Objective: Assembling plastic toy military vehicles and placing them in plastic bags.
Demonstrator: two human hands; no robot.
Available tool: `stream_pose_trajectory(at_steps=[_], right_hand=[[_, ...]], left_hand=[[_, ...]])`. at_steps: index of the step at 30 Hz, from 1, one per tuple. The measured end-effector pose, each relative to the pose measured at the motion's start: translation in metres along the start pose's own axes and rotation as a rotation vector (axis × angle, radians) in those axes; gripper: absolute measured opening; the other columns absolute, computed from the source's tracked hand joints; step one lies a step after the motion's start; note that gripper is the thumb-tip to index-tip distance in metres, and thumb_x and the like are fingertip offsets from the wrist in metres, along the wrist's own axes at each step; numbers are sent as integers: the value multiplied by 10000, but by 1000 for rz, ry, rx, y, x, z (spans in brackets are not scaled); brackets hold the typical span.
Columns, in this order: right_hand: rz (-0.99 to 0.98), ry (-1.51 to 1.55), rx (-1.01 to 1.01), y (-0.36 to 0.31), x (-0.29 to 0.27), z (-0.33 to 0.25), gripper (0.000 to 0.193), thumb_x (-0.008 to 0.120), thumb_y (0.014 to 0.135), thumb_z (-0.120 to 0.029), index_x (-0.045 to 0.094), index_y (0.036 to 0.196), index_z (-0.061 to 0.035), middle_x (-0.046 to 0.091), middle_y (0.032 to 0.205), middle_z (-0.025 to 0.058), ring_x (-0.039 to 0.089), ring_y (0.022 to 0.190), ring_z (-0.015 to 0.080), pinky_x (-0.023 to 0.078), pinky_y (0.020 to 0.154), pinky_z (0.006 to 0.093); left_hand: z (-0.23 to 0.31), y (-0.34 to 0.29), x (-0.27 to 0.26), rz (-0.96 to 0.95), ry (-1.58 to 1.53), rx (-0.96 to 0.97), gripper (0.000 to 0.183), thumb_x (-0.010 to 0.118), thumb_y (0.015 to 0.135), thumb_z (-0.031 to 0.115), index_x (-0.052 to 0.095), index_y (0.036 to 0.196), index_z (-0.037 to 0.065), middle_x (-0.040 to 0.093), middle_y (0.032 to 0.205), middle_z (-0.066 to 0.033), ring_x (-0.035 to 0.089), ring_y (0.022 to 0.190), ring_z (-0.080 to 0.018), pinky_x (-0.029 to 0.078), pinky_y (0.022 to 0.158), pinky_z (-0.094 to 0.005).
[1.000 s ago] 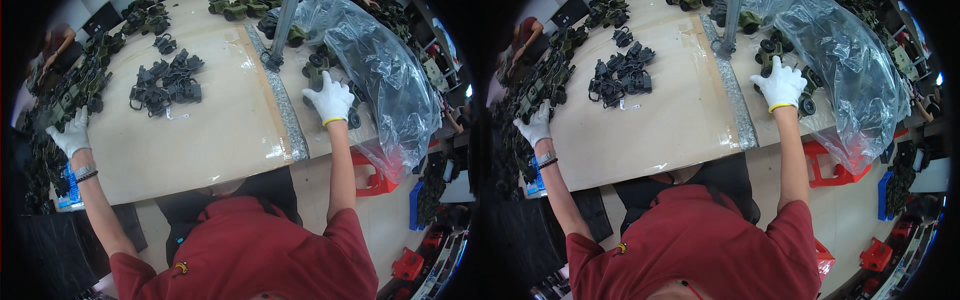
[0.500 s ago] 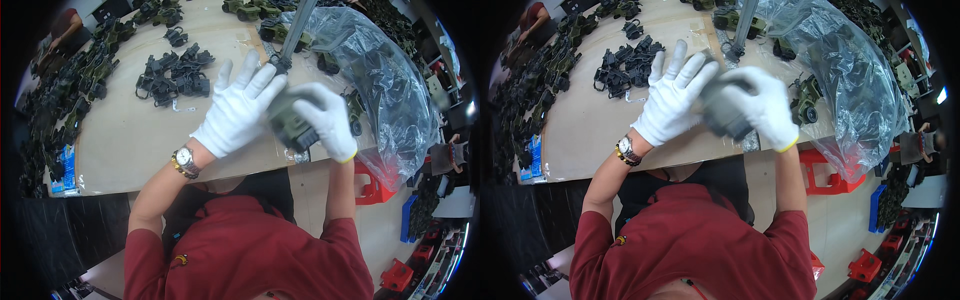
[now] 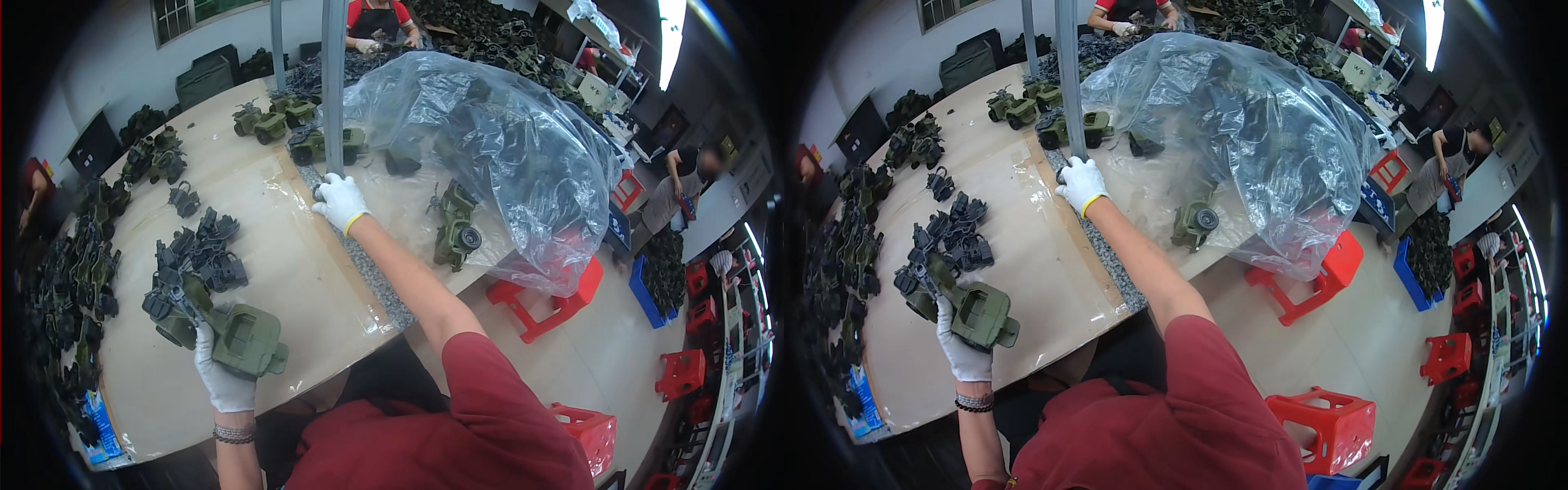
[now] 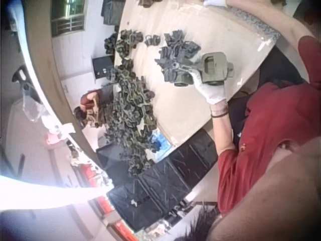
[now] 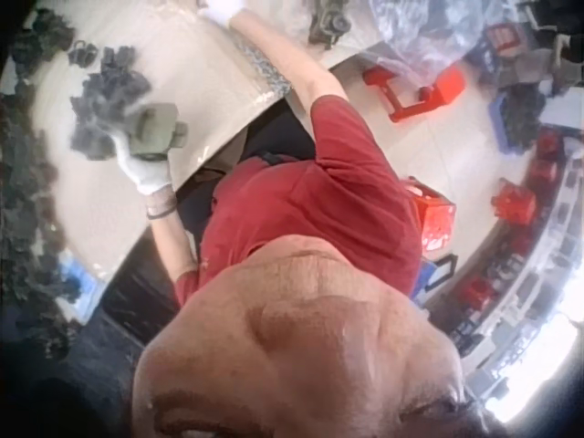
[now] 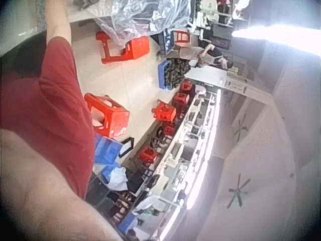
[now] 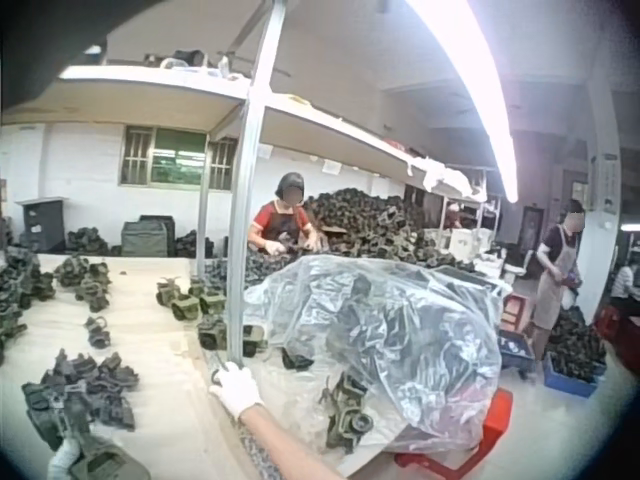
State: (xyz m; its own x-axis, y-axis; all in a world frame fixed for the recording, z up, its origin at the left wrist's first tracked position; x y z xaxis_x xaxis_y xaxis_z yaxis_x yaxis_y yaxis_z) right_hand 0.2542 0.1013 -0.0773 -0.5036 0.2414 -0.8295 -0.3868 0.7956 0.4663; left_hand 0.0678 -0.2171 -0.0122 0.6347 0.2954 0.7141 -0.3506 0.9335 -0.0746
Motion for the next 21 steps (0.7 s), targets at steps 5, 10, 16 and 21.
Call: stream_pose_trajectory(at_steps=[5, 10, 16, 21], right_hand=[[-234, 36, 78, -14, -16, -29, 312, 766, 747, -382, 740, 878, -100, 675, 1072, 159, 635, 955, 342, 503, 893, 441], [-57, 924, 88, -87, -115, -92, 557, 772, 776, -121, 535, 1273, -37, 574, 1159, 86, 577, 1022, 166, 484, 917, 309], [-176, 928, -101, -139, -145, -159, 686, 837, 625, -104, 619, 1275, -88, 575, 1158, 82, 601, 1043, 206, 498, 916, 325], [-178, 767, -260, -147, -134, -172, 697, 839, 578, -114, 653, 1250, -120, 564, 1163, 115, 555, 1093, 302, 469, 937, 380]], left_hand=[[-4, -3, -5, 57, -59, -53, 394, 544, 994, 434, 590, 1211, 108, 637, 1166, -91, 619, 1087, -276, 520, 933, -486], [-10, 12, 7, -37, -61, 40, 344, 517, 1030, 343, 581, 1242, 79, 646, 1209, -101, 629, 1103, -245, 525, 950, -429], [-13, 6, 6, 7, 312, 287, 347, 641, 978, 238, 593, 1247, 23, 664, 1160, -75, 646, 1036, -174, 529, 935, -337], [-13, -3, 4, 33, 260, 266, 317, 713, 930, 152, 608, 1202, 27, 657, 1092, -17, 609, 959, -95, 508, 842, -273]])
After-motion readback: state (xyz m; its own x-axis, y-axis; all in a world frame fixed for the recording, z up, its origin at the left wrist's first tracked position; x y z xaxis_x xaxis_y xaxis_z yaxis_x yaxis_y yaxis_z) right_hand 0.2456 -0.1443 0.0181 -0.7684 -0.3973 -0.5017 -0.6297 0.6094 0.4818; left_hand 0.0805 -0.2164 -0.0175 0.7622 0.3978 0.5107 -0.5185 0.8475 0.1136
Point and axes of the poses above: each hand's wrist, its own y-axis towards the middle knuckle, its own x-axis out of the palm, z = x × y, the point moved 2 cm from there along y, towards the middle knuckle
